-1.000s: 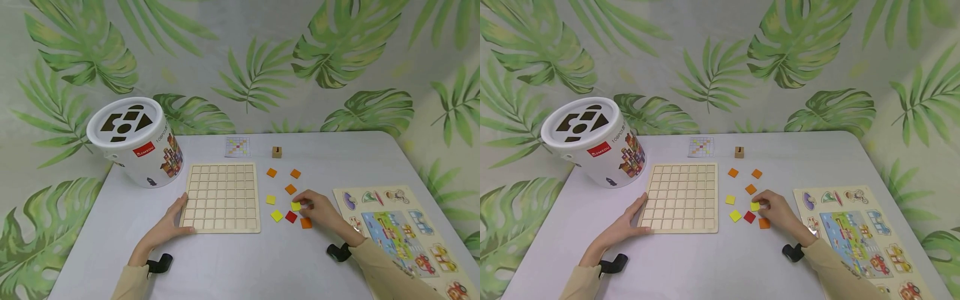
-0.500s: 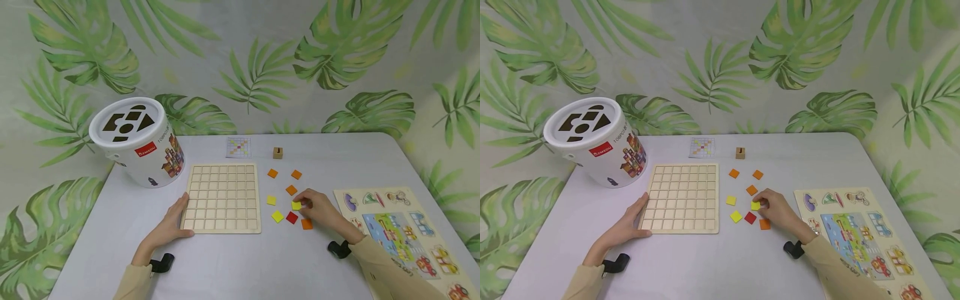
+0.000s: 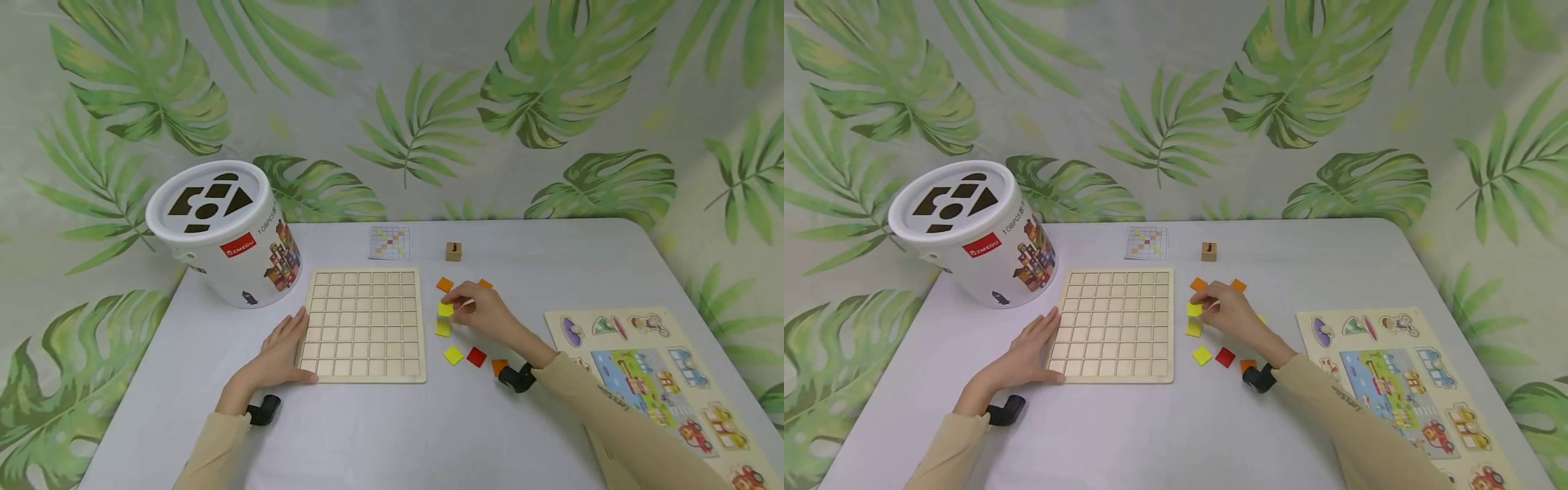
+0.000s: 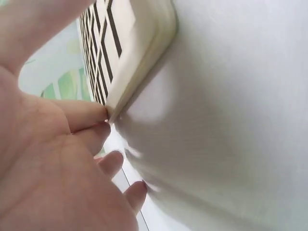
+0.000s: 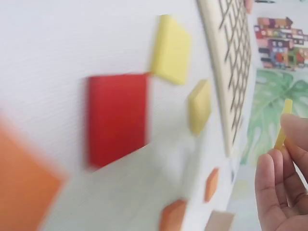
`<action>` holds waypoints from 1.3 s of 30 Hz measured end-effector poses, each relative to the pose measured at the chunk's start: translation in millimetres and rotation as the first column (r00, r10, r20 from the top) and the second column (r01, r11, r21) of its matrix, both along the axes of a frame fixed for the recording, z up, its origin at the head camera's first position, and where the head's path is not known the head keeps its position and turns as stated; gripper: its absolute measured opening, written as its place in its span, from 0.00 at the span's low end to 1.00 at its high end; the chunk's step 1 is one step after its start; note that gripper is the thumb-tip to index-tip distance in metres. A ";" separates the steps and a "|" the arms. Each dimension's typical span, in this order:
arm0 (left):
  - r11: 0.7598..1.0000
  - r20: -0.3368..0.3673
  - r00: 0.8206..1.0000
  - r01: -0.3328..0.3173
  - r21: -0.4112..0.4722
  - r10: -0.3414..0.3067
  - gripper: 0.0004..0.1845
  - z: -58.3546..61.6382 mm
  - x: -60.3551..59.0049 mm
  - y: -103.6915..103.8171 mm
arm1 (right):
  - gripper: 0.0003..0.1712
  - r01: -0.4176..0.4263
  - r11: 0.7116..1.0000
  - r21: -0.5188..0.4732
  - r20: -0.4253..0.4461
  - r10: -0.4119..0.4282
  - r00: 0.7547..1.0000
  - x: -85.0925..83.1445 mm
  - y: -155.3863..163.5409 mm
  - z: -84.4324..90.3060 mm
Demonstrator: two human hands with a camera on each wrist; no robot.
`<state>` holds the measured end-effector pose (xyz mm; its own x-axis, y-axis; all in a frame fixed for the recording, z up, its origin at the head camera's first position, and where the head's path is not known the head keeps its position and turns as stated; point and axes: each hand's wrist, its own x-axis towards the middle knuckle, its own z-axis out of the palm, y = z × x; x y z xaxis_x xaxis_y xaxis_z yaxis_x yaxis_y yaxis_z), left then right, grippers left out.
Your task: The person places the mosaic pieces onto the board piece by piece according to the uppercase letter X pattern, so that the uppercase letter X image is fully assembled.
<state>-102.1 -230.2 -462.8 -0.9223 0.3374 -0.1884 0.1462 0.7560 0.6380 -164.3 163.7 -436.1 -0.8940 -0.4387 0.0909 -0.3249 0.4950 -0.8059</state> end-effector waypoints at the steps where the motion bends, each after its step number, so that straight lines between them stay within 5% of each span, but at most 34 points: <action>1: 1.000 0.002 1.000 0.003 -0.011 -0.003 0.65 0.1 -0.2 0.0 | 0.15 -0.010 1.000 -0.015 0.004 0.010 1.000 -2.8 -6.7 2.1; 12: 1.000 0.013 1.000 -0.001 -0.002 0.001 0.67 -3.5 1.6 -3.0 | 0.14 -0.069 0.995 -0.077 0.063 0.073 0.995 -45.4 -97.1 0.8; 21: 1.000 0.020 1.000 -0.017 -0.003 0.017 0.67 -8.0 1.8 -3.5 | 0.13 -0.143 0.989 -0.036 0.089 0.146 0.985 -66.4 -164.9 -10.3; 39: 0.999 0.028 0.999 -0.030 0.040 0.029 0.66 -12.0 2.2 -5.7 | 0.14 -0.121 0.968 0.219 0.057 0.111 0.992 -73.0 -209.9 -17.8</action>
<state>-99.9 -235.9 -474.8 -0.9266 0.3182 -0.2004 0.1065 0.7332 0.6716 -237.3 -46.2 -453.8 -0.8367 -0.5445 -0.0589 -0.3571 0.6238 -0.6953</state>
